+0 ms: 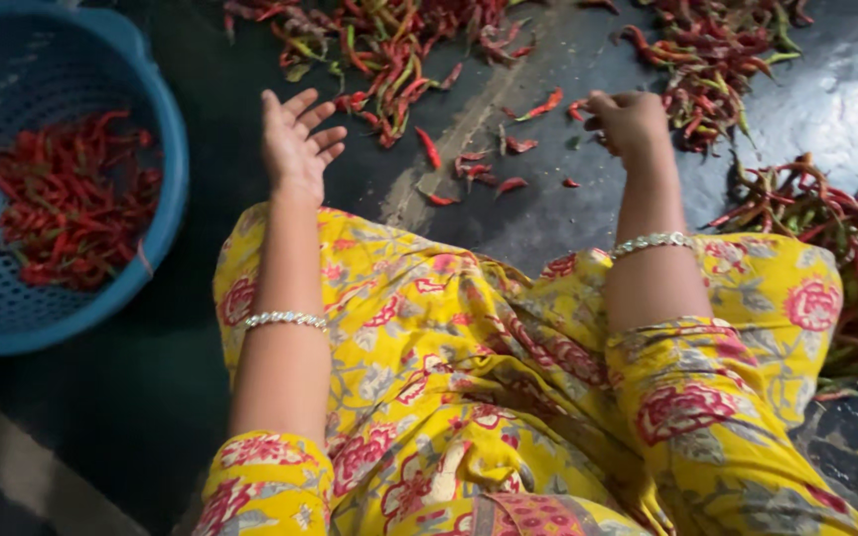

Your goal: The person sits on the floor and sorts through a large pile of red and green chilies by hand, placing selected items into a blue colander.

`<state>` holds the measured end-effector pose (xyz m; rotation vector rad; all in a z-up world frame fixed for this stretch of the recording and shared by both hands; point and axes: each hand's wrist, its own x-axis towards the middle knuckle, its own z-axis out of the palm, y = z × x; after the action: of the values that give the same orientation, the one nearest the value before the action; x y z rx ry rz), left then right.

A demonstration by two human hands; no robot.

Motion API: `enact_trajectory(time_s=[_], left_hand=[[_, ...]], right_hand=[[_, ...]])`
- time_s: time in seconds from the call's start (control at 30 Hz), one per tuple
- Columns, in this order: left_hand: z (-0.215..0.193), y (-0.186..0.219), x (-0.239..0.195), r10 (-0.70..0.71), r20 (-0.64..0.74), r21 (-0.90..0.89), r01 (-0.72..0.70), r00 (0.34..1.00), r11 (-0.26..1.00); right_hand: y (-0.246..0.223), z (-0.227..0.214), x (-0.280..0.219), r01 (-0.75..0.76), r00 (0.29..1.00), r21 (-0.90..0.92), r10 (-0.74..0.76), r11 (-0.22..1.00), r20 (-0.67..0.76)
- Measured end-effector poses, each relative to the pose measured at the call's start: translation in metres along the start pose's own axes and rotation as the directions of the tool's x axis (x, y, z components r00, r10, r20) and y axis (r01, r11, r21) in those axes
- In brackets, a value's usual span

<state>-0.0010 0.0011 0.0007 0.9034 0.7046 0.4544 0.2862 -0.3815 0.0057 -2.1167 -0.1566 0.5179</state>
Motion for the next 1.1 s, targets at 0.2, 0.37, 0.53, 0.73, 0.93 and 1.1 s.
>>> enact_trajectory(time_s=[0.2,0.37,0.53,0.73,0.93,1.1], left_hand=[[0.003,0.004,-0.004,-0.014,0.005,0.016,0.013,1.000,1.000],[0.003,0.006,-0.009,0.013,0.019,0.022,-0.013,1.000,1.000],[0.006,0.008,-0.010,0.004,0.022,0.026,-0.004,1.000,1.000],[0.010,0.010,-0.014,0.017,0.036,0.029,-0.018,0.999,0.999],[0.006,0.005,-0.011,0.027,0.041,0.025,-0.028,0.999,0.999],[0.003,-0.003,0.001,0.007,0.019,0.022,-0.008,1.000,1.000]], right_hand=[[-0.018,-0.006,-0.022,0.041,0.999,-0.010,-0.041,0.999,-0.003],[-0.014,0.001,-0.011,-0.064,0.996,0.084,0.058,0.994,0.070],[-0.014,0.004,-0.011,-0.093,0.986,-0.003,0.092,0.996,0.137],[-0.013,0.003,-0.011,-0.085,0.987,0.044,0.078,0.995,0.137],[0.010,0.009,0.007,-0.126,0.990,0.164,0.114,0.978,0.084],[0.053,0.014,0.052,-0.268,0.961,0.718,0.127,0.642,0.245]])
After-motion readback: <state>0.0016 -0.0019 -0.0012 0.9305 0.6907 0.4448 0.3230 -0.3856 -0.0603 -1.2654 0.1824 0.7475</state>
